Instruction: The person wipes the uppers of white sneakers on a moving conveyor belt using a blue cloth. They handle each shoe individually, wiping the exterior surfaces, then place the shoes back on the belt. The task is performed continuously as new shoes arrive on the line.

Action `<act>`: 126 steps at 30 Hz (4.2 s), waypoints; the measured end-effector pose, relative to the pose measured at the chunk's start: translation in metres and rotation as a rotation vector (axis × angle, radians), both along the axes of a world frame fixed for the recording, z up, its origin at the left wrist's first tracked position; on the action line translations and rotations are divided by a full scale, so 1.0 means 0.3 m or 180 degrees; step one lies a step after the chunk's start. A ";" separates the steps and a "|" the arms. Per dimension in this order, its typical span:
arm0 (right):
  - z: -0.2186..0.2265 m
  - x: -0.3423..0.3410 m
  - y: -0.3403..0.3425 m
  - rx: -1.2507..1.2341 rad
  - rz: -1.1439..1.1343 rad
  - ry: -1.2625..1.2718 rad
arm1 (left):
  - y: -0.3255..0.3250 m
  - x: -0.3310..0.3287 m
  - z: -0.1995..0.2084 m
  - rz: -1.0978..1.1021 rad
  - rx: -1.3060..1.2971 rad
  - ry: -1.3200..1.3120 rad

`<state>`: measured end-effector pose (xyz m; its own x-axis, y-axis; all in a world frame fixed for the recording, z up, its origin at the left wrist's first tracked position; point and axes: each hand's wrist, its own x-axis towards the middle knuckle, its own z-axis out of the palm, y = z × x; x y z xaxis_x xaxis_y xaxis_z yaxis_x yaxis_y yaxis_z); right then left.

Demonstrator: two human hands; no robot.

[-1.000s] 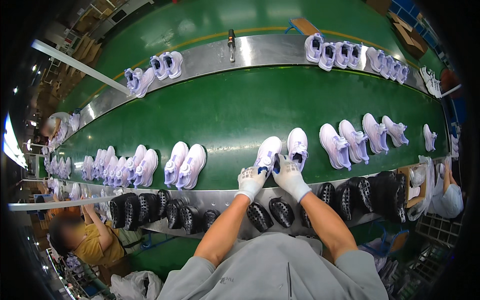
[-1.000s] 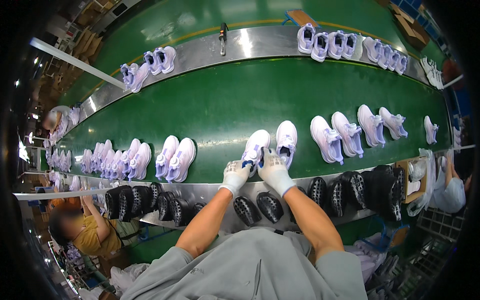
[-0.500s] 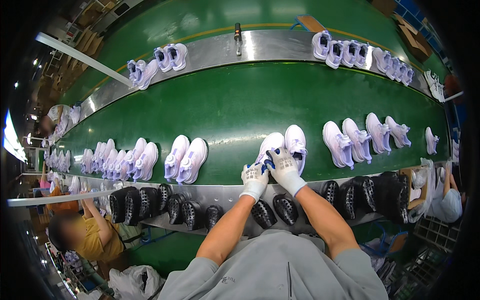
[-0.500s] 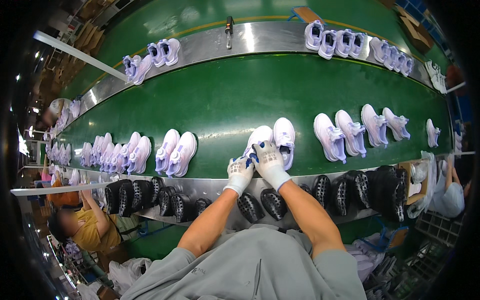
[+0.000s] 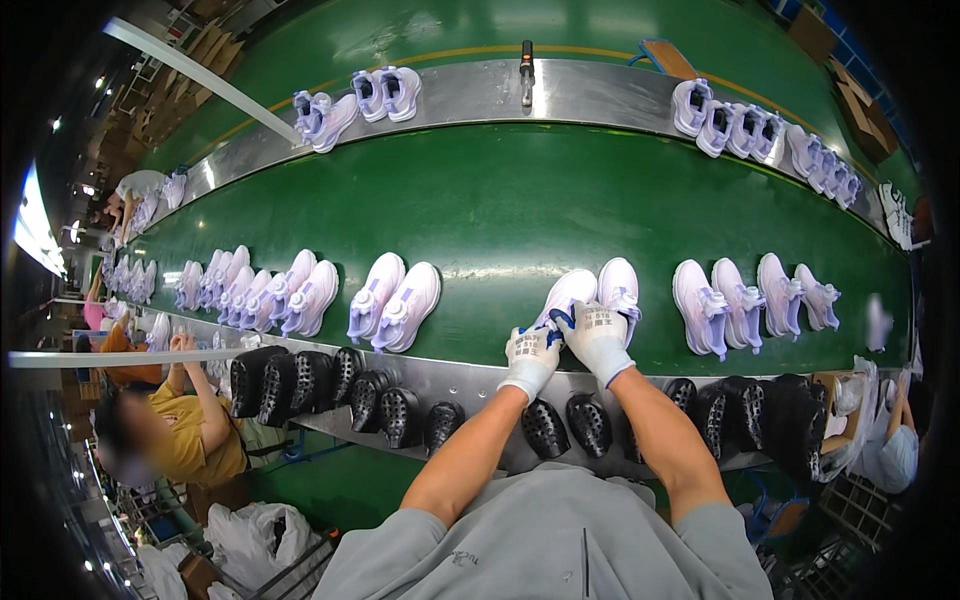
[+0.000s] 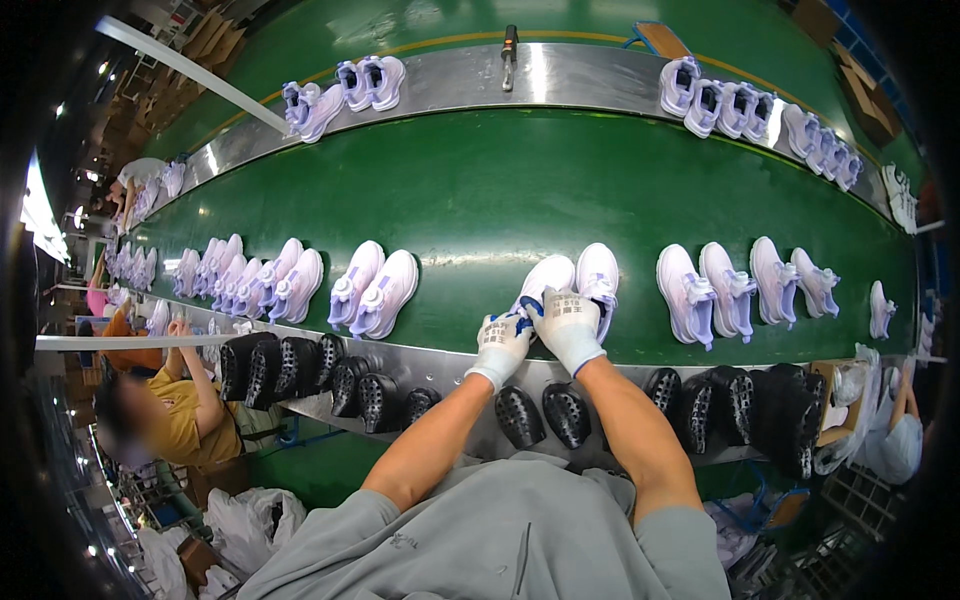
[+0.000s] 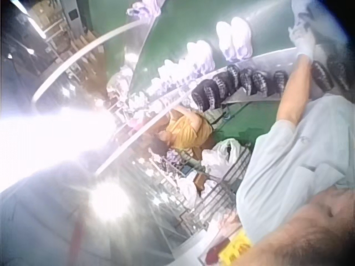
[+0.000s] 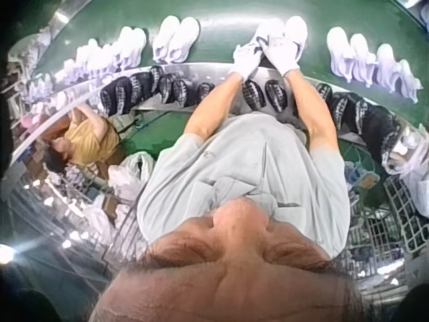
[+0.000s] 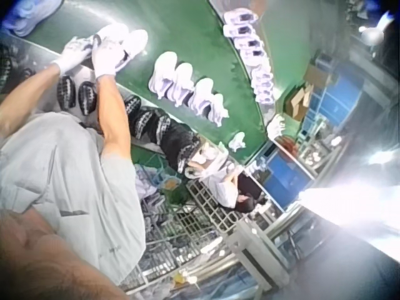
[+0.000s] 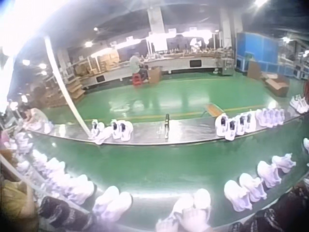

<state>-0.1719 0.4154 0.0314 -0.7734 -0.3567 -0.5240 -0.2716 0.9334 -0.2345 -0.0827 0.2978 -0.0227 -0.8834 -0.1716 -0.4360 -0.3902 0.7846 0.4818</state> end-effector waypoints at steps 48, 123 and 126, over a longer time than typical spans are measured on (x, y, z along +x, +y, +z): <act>-0.065 0.057 0.053 -0.0829 0.0009 0.0689 | -0.010 0.018 -0.112 -0.0168 0.0068 0.0470; 0.042 -0.020 0.397 -0.0271 -0.0261 0.0169 | 0.387 0.000 -0.077 0.0416 0.0417 0.0346; -0.018 0.004 0.462 -0.1224 0.0693 0.1460 | 0.396 0.006 -0.099 0.0453 0.0396 0.0558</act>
